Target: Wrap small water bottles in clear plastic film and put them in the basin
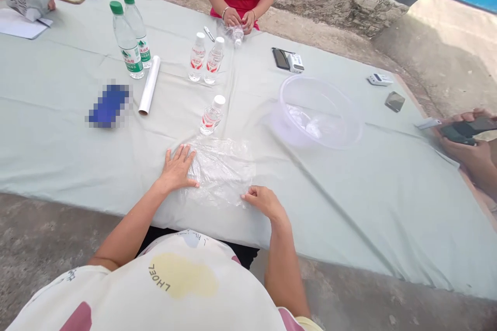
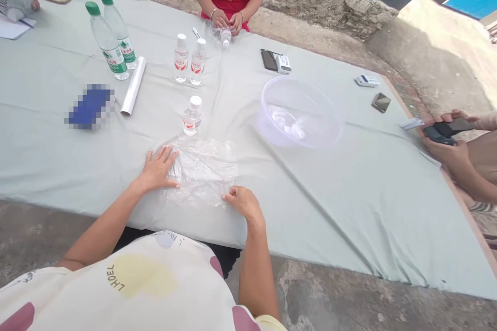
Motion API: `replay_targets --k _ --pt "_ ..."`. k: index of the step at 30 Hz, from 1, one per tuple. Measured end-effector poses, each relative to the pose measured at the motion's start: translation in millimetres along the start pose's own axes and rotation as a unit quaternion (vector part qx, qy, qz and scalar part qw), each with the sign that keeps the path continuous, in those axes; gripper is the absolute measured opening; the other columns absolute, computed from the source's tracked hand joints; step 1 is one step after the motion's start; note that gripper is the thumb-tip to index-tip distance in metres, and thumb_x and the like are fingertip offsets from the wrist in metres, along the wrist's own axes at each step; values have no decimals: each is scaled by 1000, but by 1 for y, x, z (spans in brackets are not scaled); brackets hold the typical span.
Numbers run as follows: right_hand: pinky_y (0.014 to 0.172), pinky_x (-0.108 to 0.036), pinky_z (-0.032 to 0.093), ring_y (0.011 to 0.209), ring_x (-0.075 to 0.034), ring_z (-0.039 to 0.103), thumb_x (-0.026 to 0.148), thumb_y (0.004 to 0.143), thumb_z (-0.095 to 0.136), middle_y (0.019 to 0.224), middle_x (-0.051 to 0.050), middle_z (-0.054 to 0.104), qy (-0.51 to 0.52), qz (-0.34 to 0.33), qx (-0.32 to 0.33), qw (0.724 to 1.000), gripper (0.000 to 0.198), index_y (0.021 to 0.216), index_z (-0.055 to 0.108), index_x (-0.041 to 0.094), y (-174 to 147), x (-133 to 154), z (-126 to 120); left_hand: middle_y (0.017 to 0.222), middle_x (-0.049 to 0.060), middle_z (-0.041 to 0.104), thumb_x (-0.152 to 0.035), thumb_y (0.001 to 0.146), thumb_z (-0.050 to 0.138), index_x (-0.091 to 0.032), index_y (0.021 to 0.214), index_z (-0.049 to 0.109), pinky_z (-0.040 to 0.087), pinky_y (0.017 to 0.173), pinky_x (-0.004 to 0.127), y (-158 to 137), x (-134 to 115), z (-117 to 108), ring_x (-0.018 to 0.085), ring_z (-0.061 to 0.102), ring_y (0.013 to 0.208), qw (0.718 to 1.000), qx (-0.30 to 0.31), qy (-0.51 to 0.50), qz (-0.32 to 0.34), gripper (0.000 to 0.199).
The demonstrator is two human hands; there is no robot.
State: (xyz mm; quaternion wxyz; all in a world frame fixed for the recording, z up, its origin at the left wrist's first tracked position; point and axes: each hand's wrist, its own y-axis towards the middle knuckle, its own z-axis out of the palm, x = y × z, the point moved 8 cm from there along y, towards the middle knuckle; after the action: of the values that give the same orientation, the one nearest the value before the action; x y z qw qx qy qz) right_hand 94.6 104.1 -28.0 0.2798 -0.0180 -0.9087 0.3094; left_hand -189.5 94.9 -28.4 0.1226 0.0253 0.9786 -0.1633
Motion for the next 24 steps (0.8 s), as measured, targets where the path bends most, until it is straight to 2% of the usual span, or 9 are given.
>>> replay_targets --k 4,7,9,11,13,16,18,20,24 --pt "58 -28 32 59 -13 43 40 78 57 61 3 50 18 15 -7 1000 27 62 46 21 -13 -54 -11 167 15 9 -64 70 74 -19 158 23 0 121 64 0 1 0 36 4 155 1000 3 -2 0 111" --pt "61 -32 39 67 -19 55 39 81 55 72 -4 63 -35 86 -101 991 21 68 55 21 -18 -66 -46 167 15 9 -63 70 74 -19 158 23 -1 120 65 0 0 0 36 3 155 1000 3 -4 4 110" --pt "70 -36 46 83 -25 64 42 84 53 93 -9 71 -5 56 -163 985 24 88 63 21 -9 -32 -63 167 15 7 -62 70 75 -20 158 22 -2 119 65 1 -1 1 36 3 155 1000 4 -4 4 111" --pt "84 -38 49 104 -26 64 49 86 55 115 -11 69 71 -58 -184 979 43 119 59 22 13 30 -65 167 15 7 -61 70 75 -22 159 19 -2 119 65 1 -1 1 36 3 155 1000 3 -8 5 113" --pt "94 -42 49 118 -28 60 53 79 64 136 -12 60 113 -159 -163 967 72 142 42 25 42 94 -53 167 14 6 -60 69 76 -24 160 15 -2 119 66 2 -1 2 36 2 155 1000 -1 -15 4 116" --pt "106 -45 42 135 -31 48 46 65 78 154 -17 41 142 -233 -147 951 100 148 30 22 87 163 -26 167 14 6 -60 66 77 -25 160 13 -3 118 66 2 0 3 36 2 155 1000 -2 -25 1 119" --pt "105 -43 42 131 -29 52 42 65 77 147 -17 48 173 -247 -166 939 91 143 34 20 109 186 -14 167 14 7 -60 66 78 -24 160 13 -4 118 66 3 1 5 36 2 155 1000 -1 -31 2 120" --pt "100 -40 45 117 -26 60 42 69 71 130 -12 62 196 -245 -191 930 70 130 44 20 123 197 -9 167 15 7 -61 65 77 -24 160 14 -4 118 66 3 2 7 36 1 155 999 0 -34 3 120" --pt "92 -37 47 97 -22 64 45 69 70 105 -4 69 235 -228 -224 918 45 104 54 21 120 202 -19 167 15 6 -62 65 76 -23 160 14 -5 118 66 3 3 8 36 0 155 999 -4 -38 6 120"
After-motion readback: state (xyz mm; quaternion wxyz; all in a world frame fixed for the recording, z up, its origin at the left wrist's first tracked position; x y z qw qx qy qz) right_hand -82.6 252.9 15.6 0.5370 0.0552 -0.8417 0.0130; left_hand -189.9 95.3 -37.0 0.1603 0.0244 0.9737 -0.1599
